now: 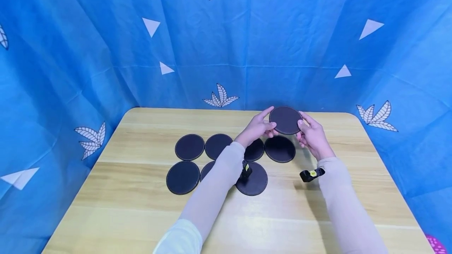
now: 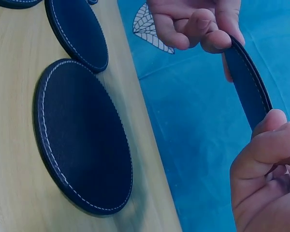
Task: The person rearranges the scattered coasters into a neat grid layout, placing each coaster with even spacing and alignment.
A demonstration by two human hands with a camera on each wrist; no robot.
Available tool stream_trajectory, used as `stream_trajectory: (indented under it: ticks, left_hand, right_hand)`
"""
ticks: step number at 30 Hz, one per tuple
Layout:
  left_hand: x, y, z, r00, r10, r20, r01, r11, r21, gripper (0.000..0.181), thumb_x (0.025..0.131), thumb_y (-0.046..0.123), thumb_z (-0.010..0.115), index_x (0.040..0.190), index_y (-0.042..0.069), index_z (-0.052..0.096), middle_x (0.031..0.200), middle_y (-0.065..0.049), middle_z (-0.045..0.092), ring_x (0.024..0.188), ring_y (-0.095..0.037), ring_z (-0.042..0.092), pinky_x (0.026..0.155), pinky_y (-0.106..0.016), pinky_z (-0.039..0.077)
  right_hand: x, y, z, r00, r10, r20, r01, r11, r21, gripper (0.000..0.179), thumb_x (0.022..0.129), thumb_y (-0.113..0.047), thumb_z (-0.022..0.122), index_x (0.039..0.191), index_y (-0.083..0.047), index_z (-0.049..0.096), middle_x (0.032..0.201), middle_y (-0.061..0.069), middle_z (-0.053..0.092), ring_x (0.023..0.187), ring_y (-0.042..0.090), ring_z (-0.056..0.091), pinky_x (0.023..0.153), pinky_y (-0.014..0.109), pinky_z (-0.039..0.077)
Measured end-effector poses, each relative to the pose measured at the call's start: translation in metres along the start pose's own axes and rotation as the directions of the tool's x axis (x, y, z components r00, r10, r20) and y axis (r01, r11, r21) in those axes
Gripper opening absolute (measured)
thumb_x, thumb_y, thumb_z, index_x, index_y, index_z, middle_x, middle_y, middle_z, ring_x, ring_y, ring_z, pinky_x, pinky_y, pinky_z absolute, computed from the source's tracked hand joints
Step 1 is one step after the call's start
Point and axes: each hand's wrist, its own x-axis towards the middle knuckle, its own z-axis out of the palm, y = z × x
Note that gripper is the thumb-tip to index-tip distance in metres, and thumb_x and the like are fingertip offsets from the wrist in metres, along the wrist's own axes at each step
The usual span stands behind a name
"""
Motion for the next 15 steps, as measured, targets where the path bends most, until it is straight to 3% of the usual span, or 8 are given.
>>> stream_trajectory:
  ticks: [15]
  left_hand:
    - [-0.022, 0.012, 0.002, 0.999, 0.049, 0.017, -0.049, 0.999, 0.019, 0.068, 0.102, 0.001, 0.056, 0.161, 0.021, 0.028, 0.079, -0.012, 0.071, 0.063, -0.02, 0.064, 0.065, -0.029, 0.055]
  right_hand:
    - [-0.015, -0.002, 0.006, 0.998, -0.051, 0.039, 0.05, 0.998, 0.021, 0.053, 0.109, -0.015, 0.044, 0.16, -0.009, 0.027, 0.056, 0.003, 0.054, 0.039, 0.008, 0.042, 0.037, 0.022, 0.041]
